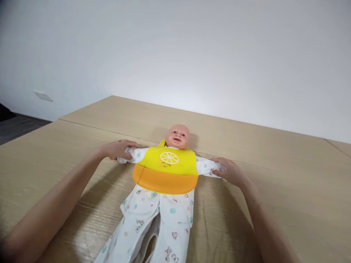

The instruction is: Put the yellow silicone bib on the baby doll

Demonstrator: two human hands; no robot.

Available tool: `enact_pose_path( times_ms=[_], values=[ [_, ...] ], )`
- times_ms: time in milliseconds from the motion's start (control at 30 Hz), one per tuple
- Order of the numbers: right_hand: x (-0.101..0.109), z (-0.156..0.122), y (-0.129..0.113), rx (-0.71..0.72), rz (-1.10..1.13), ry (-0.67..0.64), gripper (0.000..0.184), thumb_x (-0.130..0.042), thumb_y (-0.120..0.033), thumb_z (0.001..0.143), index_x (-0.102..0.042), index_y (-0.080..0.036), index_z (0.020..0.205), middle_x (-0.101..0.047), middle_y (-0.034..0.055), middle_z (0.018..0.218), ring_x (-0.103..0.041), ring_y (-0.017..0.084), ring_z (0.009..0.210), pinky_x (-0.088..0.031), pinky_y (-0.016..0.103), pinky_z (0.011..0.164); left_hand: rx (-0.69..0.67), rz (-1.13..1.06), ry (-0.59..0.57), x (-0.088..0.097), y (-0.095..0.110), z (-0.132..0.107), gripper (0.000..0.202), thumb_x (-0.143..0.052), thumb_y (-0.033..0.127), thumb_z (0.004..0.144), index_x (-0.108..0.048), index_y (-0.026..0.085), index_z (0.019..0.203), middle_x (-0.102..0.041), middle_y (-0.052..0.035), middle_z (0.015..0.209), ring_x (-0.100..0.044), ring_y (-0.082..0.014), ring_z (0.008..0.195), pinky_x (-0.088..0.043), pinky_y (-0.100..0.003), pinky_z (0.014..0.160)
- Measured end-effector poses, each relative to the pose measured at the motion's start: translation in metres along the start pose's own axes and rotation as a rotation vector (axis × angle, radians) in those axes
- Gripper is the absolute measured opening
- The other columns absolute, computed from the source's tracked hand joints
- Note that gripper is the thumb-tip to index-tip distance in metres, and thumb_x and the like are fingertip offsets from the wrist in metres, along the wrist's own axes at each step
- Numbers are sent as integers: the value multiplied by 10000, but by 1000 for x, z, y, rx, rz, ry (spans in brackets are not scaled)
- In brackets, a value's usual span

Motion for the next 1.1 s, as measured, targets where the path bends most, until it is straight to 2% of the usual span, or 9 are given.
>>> enact_pose_path(
  times_ms=[167, 300, 367, 467, 567, 667, 800, 967, 1100],
  values=[
    [3, -2, 4, 5, -76, 28, 476, -544, -478, 776, -567, -251, 1194, -553, 44, 1258, -520, 271, 1148, -444, 415, 981, -4, -96, -19, 0, 6, -6, 610, -597, 311, 627, -553, 277, 1234, -656, -49, 976, -512, -100, 459, -319, -179, 342],
    [17, -8, 25, -44, 46, 72, 557, -562, -535, 751, -548, -251, 1230, -518, 52, 1302, -514, 253, 1178, -496, 365, 927, -81, -183, 370, 38, 19, -19, 416, -471, 262, 686, -649, 226, 1061, -678, -40, 957, -549, -122, 487, -413, -228, 429],
    [30, -12, 44, -149, 104, 178, 524, -535, -508, 766, -566, -219, 1201, -556, 80, 1247, -544, 242, 1142, -508, 363, 901, -144, -208, 548, 50, 24, -24, 304, -437, 247, 701, -672, 197, 888, -688, -33, 877, -594, -146, 591, -463, -241, 538],
    [38, -15, 59, -269, 125, 309, 408, -508, -423, 761, -623, -173, 1061, -639, 107, 1072, -618, 241, 991, -513, 390, 859, -164, -268, 616, 40, 29, -16, 218, -452, 271, 715, -642, 181, 774, -686, -36, 783, -616, -171, 699, -485, -257, 647],
    [26, -8, 36, -196, 206, 299, 343, -501, -392, 759, -630, -177, 994, -653, 88, 1049, -629, 224, 956, -507, 378, 863, -151, -355, 673, 17, 38, -5, 275, -449, 333, 767, -635, 183, 904, -691, -59, 941, -633, -194, 864, -493, -291, 782],
    [19, -1, 3, -135, 232, 344, 306, -488, -379, 783, -625, -193, 984, -642, 60, 1084, -605, 208, 1013, -471, 381, 931, -180, -431, 576, -13, 54, 8, 451, -462, 463, 803, -552, 213, 1167, -610, -75, 1222, -585, -219, 1083, -451, -331, 924],
    [4, 14, -31, -91, 383, 297, 310, -510, -381, 810, -603, -183, 1030, -614, 73, 1145, -577, 197, 1055, -450, 347, 948, -116, -428, 383, -38, 62, 16, 738, -519, 606, 743, -370, 232, 1361, -583, -105, 1270, -550, -269, 1158, -417, -386, 978],
    [-11, 47, -45, -186, 625, 194, 262, -566, -301, 775, -600, -148, 985, -640, 82, 1066, -588, 178, 984, -450, 292, 904, -19, -436, 312, -32, 56, 14, 787, -535, 652, 707, -373, 244, 1360, -601, -120, 1237, -545, -274, 1170, -441, -364, 938],
    [-30, 77, -58, -257, 839, 29, 227, -496, -257, 782, -575, -126, 951, -654, 53, 842, -566, 122, 684, -449, 225, 629, 71, -504, 309, -24, 52, 28, 683, -515, 597, 739, -463, 203, 1294, -600, -128, 1249, -561, -280, 1139, -461, -339, 884]
  ],
)
Point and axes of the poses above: each hand's wrist, its own z-axis towards the middle knuckle, its own x-axis out of the back of the hand, y = z × x, the point moved 9 cm from there along z, towards the middle knuckle
